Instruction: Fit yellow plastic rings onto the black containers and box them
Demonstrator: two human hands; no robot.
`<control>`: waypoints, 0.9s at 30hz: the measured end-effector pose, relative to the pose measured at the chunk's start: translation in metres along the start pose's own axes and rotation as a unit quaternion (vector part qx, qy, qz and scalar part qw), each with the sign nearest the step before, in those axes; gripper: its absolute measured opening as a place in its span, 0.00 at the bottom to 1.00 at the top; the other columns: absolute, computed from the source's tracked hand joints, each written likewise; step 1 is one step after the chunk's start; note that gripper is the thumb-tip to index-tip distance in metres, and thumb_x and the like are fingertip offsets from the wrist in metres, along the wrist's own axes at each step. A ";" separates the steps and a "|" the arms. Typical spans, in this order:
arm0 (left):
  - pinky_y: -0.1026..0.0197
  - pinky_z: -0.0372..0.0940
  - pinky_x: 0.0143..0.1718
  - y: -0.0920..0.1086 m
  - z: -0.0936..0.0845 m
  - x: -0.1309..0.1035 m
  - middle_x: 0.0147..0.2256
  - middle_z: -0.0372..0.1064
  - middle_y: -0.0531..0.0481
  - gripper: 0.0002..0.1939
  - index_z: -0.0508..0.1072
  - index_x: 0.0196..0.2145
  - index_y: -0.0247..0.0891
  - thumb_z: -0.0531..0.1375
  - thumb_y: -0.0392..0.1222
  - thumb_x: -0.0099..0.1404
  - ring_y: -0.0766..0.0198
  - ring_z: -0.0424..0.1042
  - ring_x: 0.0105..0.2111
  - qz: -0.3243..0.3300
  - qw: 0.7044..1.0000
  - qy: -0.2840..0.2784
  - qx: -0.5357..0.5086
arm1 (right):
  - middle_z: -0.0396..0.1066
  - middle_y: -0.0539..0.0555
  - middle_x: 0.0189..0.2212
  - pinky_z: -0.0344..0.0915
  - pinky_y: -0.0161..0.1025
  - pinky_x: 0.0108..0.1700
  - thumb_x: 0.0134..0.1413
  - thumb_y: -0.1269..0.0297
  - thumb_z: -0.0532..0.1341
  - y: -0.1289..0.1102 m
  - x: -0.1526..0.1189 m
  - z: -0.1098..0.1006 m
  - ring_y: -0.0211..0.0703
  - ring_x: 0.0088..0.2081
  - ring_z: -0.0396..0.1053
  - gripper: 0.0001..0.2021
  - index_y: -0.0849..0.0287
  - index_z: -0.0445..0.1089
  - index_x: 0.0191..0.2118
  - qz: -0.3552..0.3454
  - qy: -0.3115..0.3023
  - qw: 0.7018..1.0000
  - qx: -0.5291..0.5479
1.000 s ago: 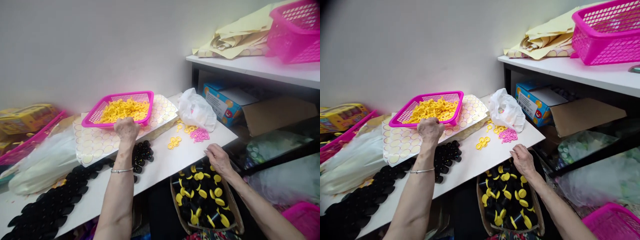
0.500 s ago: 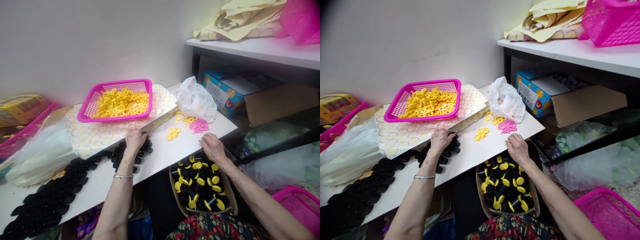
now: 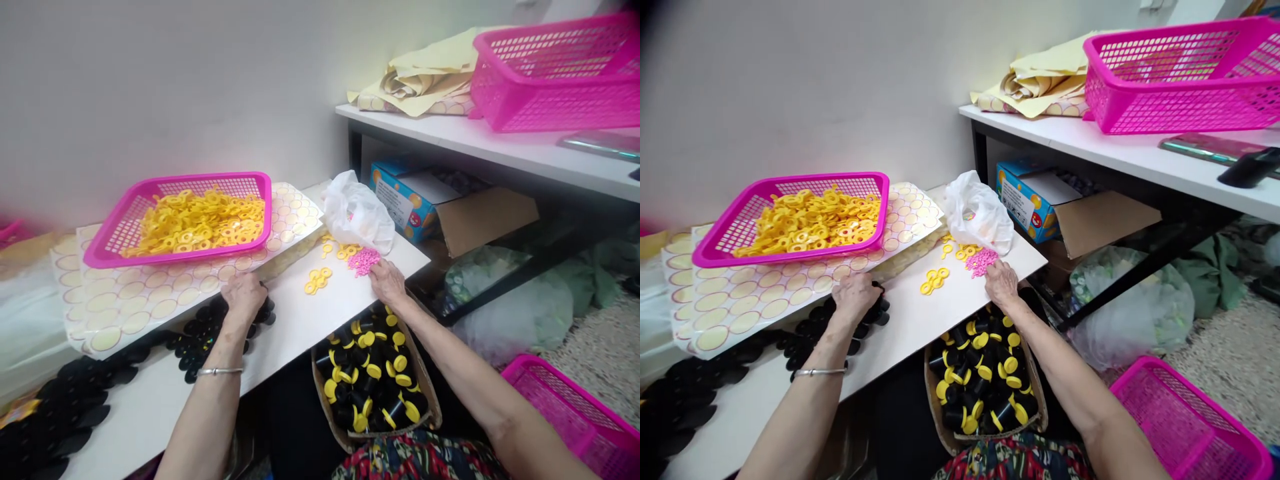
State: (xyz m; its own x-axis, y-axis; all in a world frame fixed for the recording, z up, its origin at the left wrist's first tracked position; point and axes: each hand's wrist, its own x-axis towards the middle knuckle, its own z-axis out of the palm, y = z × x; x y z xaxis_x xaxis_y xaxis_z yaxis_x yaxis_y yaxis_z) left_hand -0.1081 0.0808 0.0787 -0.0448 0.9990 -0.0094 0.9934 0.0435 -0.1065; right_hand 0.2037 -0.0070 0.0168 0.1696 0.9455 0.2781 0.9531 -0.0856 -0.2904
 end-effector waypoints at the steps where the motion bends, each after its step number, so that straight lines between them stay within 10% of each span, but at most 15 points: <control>1: 0.52 0.59 0.35 0.001 -0.001 0.000 0.34 0.71 0.35 0.12 0.75 0.31 0.34 0.56 0.38 0.47 0.44 0.66 0.42 -0.007 1.000 0.001 -0.002 | 0.67 0.58 0.33 0.52 0.40 0.33 0.55 0.67 0.54 -0.001 0.000 0.001 0.46 0.35 0.60 0.09 0.58 0.70 0.29 -0.008 -0.001 1.000 -0.004; 16: 0.52 0.58 0.35 0.010 0.000 -0.004 0.34 0.72 0.37 0.13 0.75 0.31 0.35 0.54 0.34 0.48 0.45 0.66 0.41 0.007 0.999 0.033 -0.016 | 0.63 0.52 0.29 0.53 0.35 0.37 0.57 0.68 0.52 0.005 -0.017 0.005 0.40 0.35 0.60 0.11 0.58 0.69 0.28 -0.127 0.005 0.986 0.104; 21: 0.55 0.59 0.38 0.029 -0.013 -0.024 0.33 0.71 0.44 0.10 0.75 0.29 0.37 0.55 0.36 0.48 0.52 0.65 0.39 0.131 0.976 0.120 -0.126 | 0.64 0.52 0.30 0.53 0.36 0.38 0.56 0.68 0.53 -0.002 -0.026 0.000 0.40 0.35 0.60 0.10 0.58 0.70 0.28 -0.146 -0.005 0.981 0.129; 27: 0.58 0.63 0.38 0.081 0.015 -0.062 0.32 0.71 0.49 0.12 0.75 0.29 0.37 0.57 0.32 0.44 0.59 0.68 0.35 0.293 0.889 0.001 -0.353 | 0.65 0.53 0.31 0.52 0.38 0.38 0.54 0.67 0.55 -0.006 -0.032 -0.003 0.41 0.35 0.59 0.08 0.58 0.69 0.28 -0.152 -0.029 0.982 0.113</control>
State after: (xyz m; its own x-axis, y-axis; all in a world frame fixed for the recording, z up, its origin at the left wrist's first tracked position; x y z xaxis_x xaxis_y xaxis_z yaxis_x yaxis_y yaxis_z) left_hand -0.0267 0.0223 0.0555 0.5023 0.8526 0.1439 0.6650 -0.4873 0.5659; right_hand 0.1931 -0.0375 0.0120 -0.1346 0.9334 0.3326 0.8768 0.2685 -0.3989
